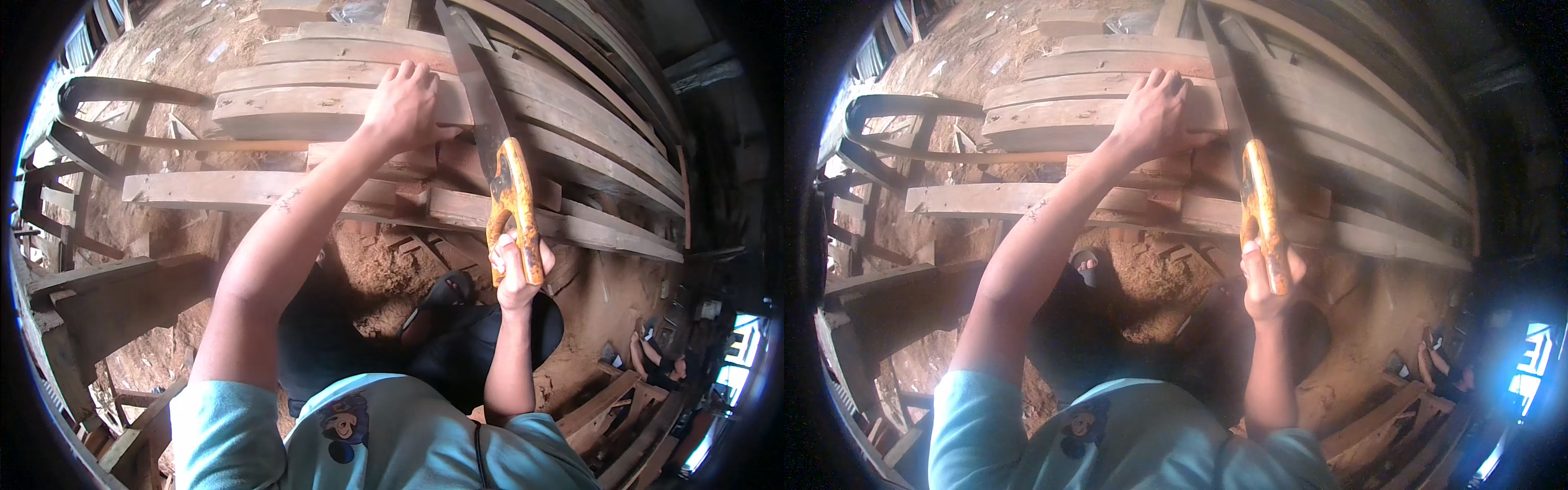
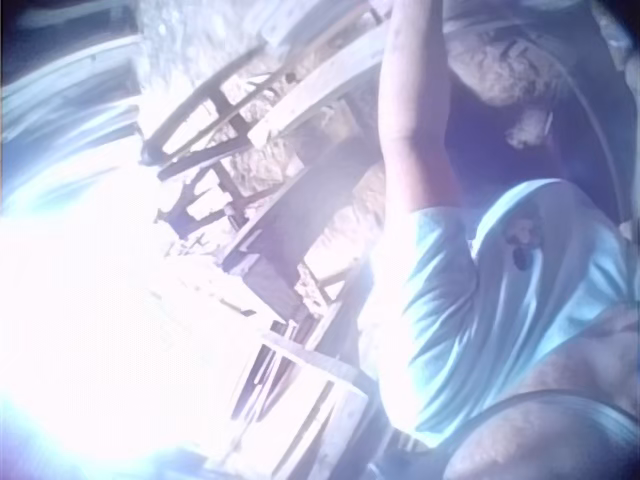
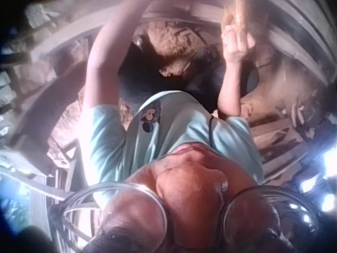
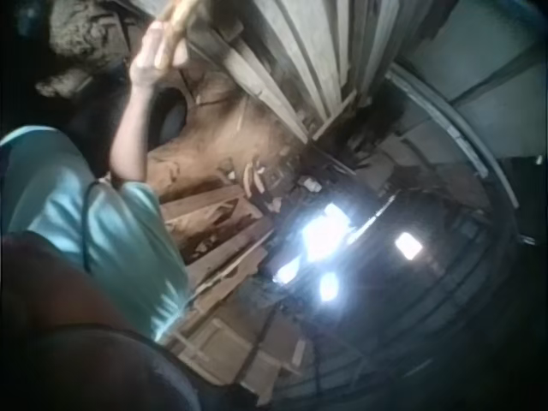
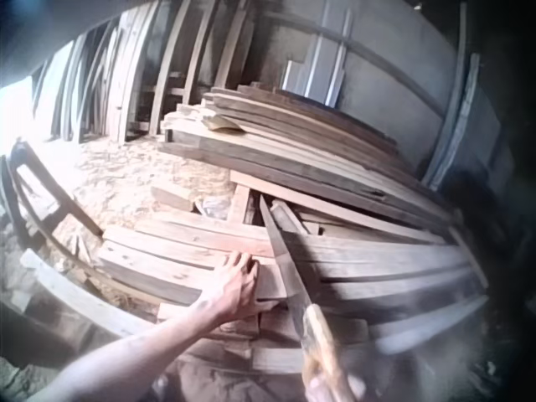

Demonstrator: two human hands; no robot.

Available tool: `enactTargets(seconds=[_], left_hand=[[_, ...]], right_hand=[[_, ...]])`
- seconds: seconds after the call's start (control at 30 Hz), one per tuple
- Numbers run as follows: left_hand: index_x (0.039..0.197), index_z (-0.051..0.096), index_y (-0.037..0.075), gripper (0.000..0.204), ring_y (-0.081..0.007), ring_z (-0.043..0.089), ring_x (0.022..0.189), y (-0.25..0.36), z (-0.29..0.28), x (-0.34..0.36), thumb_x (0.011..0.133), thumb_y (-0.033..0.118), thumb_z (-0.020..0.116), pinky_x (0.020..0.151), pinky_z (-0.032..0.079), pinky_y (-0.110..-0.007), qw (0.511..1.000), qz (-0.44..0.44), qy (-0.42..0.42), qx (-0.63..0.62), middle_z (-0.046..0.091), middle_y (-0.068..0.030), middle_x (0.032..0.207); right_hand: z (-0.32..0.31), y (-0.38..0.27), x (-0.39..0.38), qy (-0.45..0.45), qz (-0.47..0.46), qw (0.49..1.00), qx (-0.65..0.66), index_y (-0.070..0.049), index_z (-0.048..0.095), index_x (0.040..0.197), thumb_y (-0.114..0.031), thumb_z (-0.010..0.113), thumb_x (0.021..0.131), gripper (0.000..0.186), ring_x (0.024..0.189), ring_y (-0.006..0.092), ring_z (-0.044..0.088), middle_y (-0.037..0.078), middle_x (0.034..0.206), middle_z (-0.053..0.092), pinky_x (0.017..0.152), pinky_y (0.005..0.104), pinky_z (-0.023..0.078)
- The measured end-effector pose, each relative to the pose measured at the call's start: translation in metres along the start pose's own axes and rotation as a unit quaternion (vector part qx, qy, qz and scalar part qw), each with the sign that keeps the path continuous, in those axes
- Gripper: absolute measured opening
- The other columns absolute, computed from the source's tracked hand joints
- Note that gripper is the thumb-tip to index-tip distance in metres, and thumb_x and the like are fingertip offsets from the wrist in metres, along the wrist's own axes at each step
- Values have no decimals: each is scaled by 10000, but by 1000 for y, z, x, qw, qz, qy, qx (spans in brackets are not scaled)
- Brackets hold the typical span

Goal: The person uses a hand saw to cut a small wooden block on a workbench. They hold the block with one hand and saw with the other, then separate the cut piece and place it aside.

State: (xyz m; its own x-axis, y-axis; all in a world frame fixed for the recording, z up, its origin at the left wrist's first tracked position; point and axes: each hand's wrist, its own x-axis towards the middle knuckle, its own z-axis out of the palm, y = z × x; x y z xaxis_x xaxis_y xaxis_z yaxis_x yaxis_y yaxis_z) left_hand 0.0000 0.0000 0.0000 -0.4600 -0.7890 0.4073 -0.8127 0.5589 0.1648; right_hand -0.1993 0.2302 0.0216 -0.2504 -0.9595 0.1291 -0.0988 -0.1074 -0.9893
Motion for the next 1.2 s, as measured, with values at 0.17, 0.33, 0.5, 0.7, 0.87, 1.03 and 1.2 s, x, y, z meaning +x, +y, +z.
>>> enactTargets(seconds=[0.17, 0.33, 0.5, 0.7, 0.87, 1.03, 1.2], left_hand=[[1211, 638, -64, 862, -328, 562, 1159, 2, 4, 4, 777, 669, 771, 1016, 475, -442, 1000, 0, 26, -2, 616, -177, 1162], [1236, 629, -68, 867, -334, 551, 1204, 4, -1, 4, 789, 663, 763, 1042, 464, -456, 1000, -17, -16, -1, 617, -189, 1206], [1208, 635, -72, 865, -333, 561, 1193, 7, 4, 4, 763, 656, 777, 1044, 469, -449, 1000, -16, 7, 11, 618, -187, 1188], [1229, 665, -32, 831, -318, 554, 1227, 3, 5, 1, 790, 667, 761, 1058, 459, -435, 1000, -7, 16, 19, 636, -168, 1234], [1230, 670, -29, 854, -314, 552, 1221, 1, 7, -2, 770, 684, 769, 1048, 462, -435, 1000, -14, 16, 13, 631, -160, 1229], [1205, 684, -23, 815, -315, 526, 1248, -1, 7, 2, 787, 673, 759, 1049, 455, -446, 1000, -20, 15, 19, 612, -157, 1240], [1201, 682, -26, 828, -317, 532, 1238, -16, 7, 2, 779, 681, 760, 1033, 463, -448, 999, -29, 16, 30, 610, -154, 1241]], right_hand=[[0, 21, -1, 19, -61, 997, -38, 2, 591, 884, 0, 605, 927, 46, 585, 87, 489, 24, 752, 543, 532, 240, 413], [-2, 25, -6, 21, -76, 994, -75, -5, 593, 886, 16, 618, 915, 43, 566, 86, 484, 20, 748, 545, 527, 242, 413], [3, 27, -1, 27, -109, 989, -100, -14, 597, 884, 16, 618, 919, 51, 548, 81, 477, 14, 724, 537, 521, 242, 415], [8, 13, 13, 11, -50, 998, -46, -19, 601, 887, 3, 615, 939, 59, 551, 69, 475, 18, 728, 549, 508, 225, 402], [-24, 7, -50, 7, -41, 999, 4, 19, 606, 902, 36, 588, 924, 33, 531, 63, 444, 56, 751, 588, 492, 222, 389], [7, 1, -11, 26, -61, 996, -56, 6, 596, 929, 13, 586, 935, 14, 541, 81, 463, 39, 737, 570, 509, 242, 402], [-17, -4, -19, -21, -31, 998, -46, -7, 590, 920, 5, 591, 930, 16, 537, 74, 450, 32, 700, 535, 520, 231, 409]])
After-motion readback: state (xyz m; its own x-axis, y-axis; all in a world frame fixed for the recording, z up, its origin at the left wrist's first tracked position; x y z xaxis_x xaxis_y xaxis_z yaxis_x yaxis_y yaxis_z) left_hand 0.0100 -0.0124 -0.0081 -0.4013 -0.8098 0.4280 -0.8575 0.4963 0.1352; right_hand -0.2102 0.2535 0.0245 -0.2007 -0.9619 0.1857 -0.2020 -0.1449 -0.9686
